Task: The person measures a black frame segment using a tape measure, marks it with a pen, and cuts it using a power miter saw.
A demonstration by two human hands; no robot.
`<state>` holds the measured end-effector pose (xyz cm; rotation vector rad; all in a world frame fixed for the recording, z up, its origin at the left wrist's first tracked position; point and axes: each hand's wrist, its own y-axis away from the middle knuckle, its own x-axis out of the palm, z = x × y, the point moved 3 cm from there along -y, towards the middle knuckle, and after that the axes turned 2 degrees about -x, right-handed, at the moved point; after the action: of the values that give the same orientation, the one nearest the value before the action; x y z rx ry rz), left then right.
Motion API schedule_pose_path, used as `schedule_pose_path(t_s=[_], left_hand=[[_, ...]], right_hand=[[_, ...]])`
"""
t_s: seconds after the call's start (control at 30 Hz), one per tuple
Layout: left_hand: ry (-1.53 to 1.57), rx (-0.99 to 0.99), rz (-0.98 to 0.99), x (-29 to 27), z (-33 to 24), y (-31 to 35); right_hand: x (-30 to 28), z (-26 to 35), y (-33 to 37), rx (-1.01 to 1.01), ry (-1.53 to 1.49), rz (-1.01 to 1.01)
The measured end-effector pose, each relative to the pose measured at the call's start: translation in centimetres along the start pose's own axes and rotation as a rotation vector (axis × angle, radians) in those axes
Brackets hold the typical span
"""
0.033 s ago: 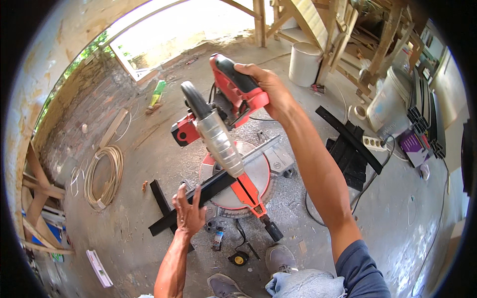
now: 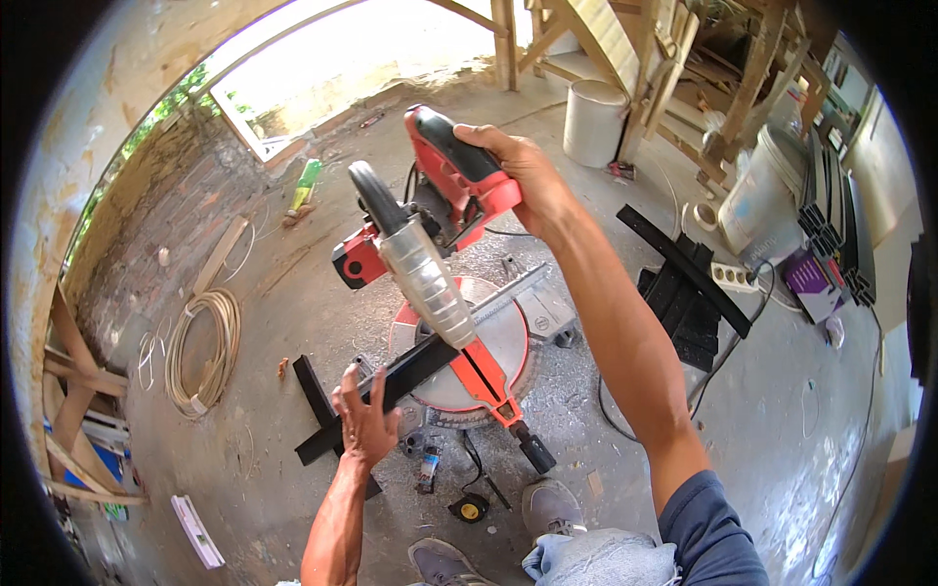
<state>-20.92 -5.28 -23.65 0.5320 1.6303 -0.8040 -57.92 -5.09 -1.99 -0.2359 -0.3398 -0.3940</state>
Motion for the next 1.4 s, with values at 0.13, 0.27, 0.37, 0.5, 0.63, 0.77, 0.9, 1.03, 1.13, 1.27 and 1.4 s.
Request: schedule_pose_path(t_s=[0.13, 0.27, 0.37, 0.5, 0.63, 0.77, 0.9, 1.03, 1.13, 1.27, 1.4], left_hand=[[0.191, -0.109, -0.018, 1.5, 1.8, 0.2], [0.339, -0.194, 0.083, 3.4, 4.7, 1.4], [0.420, -0.204, 0.177, 0.7, 6.1, 2.0], [0.167, 0.056, 0.258, -4.8, 4.8, 1.5], [0.160, 0.043, 0.183, -12.3, 4.2, 2.6], [0.431, -0.295, -0.002, -17.8, 7.5, 6.6], [0.716, -0.391, -0.437, -23.2, 7.2, 6.9], [0.920, -0.628, -0.734, -25.8, 8.2, 8.4], [0.856, -0.656, -0.705, -26.5, 7.7, 9.1], [0.994, -0.692, -0.818, -26.4, 7.5, 9.0], [1.061, -0.646, -0.831, -27.0, 7.0, 8.8]], right_hand=[[-3.0, -0.3, 3.2, -0.267, 0.221, -0.320], [-2.9, -4.4, 16.4, -0.554, 0.468, -0.348], [0.9, -15.5, 28.1, -0.429, 0.804, 0.355], [3.0, -24.9, 39.1, -0.300, 1.046, 0.892], [3.8, -27.6, 41.2, -0.349, 1.157, 0.870], [4.0, -27.3, 38.7, -0.330, 1.246, 0.825], [3.9, -26.6, 37.3, -0.189, 1.365, 0.942], [3.3, -25.2, 36.4, -0.014, 1.221, 0.906], [3.3, -24.4, 35.9, 0.043, 1.027, 0.758], [3.7, -23.3, 35.2, 0.068, 0.907, 0.609], [4.6, -23.2, 34.2, 0.053, 0.891, 0.627]])
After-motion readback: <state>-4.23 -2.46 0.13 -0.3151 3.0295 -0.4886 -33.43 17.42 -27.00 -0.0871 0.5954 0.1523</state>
